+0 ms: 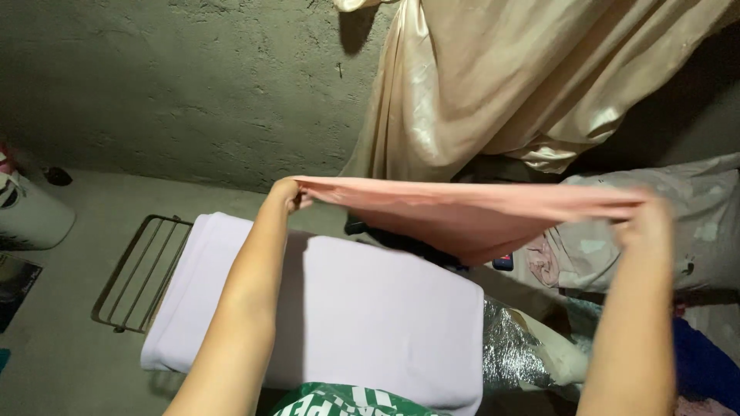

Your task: Folding several items of clothing including a striped top, green shorts, and a patterned dress on an ironing board.

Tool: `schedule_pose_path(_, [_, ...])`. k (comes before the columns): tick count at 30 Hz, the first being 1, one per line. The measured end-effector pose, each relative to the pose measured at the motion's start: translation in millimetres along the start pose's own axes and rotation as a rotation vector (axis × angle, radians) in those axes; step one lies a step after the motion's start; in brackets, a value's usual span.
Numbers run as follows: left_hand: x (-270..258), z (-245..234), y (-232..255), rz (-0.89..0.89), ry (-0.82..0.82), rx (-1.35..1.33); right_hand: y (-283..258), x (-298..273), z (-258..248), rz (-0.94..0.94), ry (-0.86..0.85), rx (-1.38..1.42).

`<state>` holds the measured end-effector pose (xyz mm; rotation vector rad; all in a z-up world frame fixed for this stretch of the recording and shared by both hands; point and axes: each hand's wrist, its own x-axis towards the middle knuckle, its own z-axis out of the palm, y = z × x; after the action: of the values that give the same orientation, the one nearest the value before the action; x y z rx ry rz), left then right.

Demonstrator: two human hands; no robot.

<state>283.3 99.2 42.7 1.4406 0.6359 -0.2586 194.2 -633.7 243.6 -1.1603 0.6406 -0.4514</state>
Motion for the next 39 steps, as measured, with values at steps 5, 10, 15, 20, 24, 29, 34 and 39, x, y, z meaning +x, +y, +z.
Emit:
schedule_pose_path(5, [-12,-4,60,0.123,-0.225,-0.681,54,26,8,0.113,0.047,-0.052])
schedule_pose_path(10, [-37,-18,152,0.622,-0.133,-0.916,23,38,25,-0.008,-0.215,0.41])
schedule_pose_path(15, [-35,-29,142,0.787,0.251,-0.09,35,-25,55,-0.196,-0.405,-0.357])
schedule_pose_path(20, [-66,-78,125,0.617,0.308,0.507,37,-46,55,-0.1,-0.118,-0.681])
schedule_pose_path(24, [-60,-140,138,0.959,0.556,0.379,17,-20,37,-0.202,-0.06,-0.29])
schedule_pose_path(29, [-49,-146,101,0.869,0.477,0.524,40,-59,51,-0.373,-0.086,-0.596])
schedule_pose_path(34, [-80,-130,101,0.338,0.236,0.451,73,-29,40,-0.025,-0.153,-0.686])
schedule_pose_path(39, [-111,-123,161,0.944,0.217,-0.166,5,-62,68,-0.375,-0.35,0.076])
